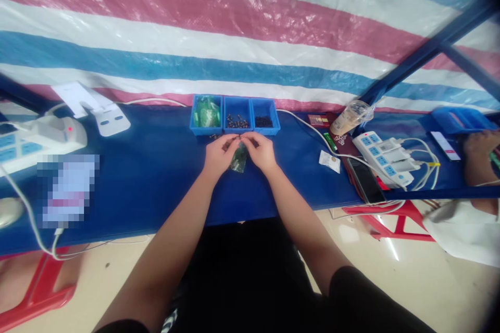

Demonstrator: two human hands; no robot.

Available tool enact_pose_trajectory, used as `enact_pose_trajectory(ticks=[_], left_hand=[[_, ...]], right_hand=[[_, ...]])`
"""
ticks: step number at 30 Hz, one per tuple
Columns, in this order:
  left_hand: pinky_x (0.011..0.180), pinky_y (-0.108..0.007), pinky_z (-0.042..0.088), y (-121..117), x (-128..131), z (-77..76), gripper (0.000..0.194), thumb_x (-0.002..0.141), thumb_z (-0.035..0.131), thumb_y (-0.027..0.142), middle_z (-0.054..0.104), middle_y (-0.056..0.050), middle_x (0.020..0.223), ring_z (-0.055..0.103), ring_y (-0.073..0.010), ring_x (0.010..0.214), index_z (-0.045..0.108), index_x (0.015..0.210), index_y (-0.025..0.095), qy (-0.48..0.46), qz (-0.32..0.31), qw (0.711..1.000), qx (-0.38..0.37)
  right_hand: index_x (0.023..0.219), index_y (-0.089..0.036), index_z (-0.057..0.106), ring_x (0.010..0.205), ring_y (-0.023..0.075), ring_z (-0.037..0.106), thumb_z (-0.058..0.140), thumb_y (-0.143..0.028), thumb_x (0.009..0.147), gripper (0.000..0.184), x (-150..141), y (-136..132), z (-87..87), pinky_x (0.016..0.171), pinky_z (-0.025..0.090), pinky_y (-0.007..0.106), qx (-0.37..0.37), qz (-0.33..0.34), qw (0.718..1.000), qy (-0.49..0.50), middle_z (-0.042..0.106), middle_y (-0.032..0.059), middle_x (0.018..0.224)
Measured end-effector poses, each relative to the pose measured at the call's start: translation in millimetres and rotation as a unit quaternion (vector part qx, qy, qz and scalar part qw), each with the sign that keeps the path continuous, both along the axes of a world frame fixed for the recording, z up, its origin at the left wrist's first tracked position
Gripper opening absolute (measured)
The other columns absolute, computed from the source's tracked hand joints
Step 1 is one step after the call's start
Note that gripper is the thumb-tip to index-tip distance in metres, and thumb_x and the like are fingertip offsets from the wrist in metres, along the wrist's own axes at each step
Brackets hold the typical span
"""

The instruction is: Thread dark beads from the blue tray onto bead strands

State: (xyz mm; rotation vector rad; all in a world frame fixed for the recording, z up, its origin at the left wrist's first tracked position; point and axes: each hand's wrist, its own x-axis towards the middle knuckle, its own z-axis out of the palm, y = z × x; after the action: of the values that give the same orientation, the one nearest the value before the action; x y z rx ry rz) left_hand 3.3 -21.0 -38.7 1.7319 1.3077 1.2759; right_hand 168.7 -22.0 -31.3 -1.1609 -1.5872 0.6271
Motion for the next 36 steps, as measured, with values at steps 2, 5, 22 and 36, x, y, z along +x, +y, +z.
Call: enact_pose_trajectory(ticks=[2,5,22,36], left_hand=[[0.076,-0.030,0.058,0.1,-0.3,-0.6,0.029,0.093,0.065,0.040,0.078,-0.005,0.091,0.074,-0.0179,0.080,0.075,0.113,0.021,0.000,0.001,1.000,0.000],[0.074,-0.031,0.058,0.5,-0.5,-1.5,0.030,0.092,0.065,0.040,0.078,-0.005,0.094,0.074,-0.0179,0.078,0.075,0.113,0.021,0.009,0.007,1.000,0.000],[0.076,-0.030,0.059,-0.3,1.3,-0.9,0.029,0.094,0.063,0.041,0.078,-0.006,0.093,0.076,-0.0183,0.081,0.074,0.112,0.021,-0.012,0.009,1.000,-0.007],[0.075,-0.027,0.058,-0.4,2.4,2.5,0.026,0.095,0.061,0.037,0.076,-0.004,0.082,0.073,-0.0156,0.073,0.075,0.108,0.019,0.003,0.020,1.000,-0.002]], right_hand=[[0.099,-0.023,0.076,0.088,0.0166,0.071,0.062,-0.039,0.096,0.022,-0.1,0.0,0.3,0.084,0.057,0.030,-0.011,-0.002,1.000,-0.011,0.078,0.0038,0.100],[0.097,-0.023,0.076,0.090,0.0173,0.071,0.062,-0.041,0.095,0.023,-0.2,0.0,0.5,0.086,0.057,0.031,-0.022,-0.009,1.000,-0.018,0.078,0.0040,0.100],[0.101,-0.022,0.077,0.086,0.0182,0.072,0.063,-0.045,0.093,0.029,-2.3,0.8,2.6,0.084,0.060,0.033,-0.033,-0.074,0.997,-0.009,0.078,0.0062,0.103],[0.110,-0.021,0.077,0.076,0.0178,0.070,0.053,-0.044,0.097,0.035,4.3,15.1,0.1,0.082,0.056,0.031,-0.074,-0.171,0.976,-0.115,0.075,0.0031,0.082]])
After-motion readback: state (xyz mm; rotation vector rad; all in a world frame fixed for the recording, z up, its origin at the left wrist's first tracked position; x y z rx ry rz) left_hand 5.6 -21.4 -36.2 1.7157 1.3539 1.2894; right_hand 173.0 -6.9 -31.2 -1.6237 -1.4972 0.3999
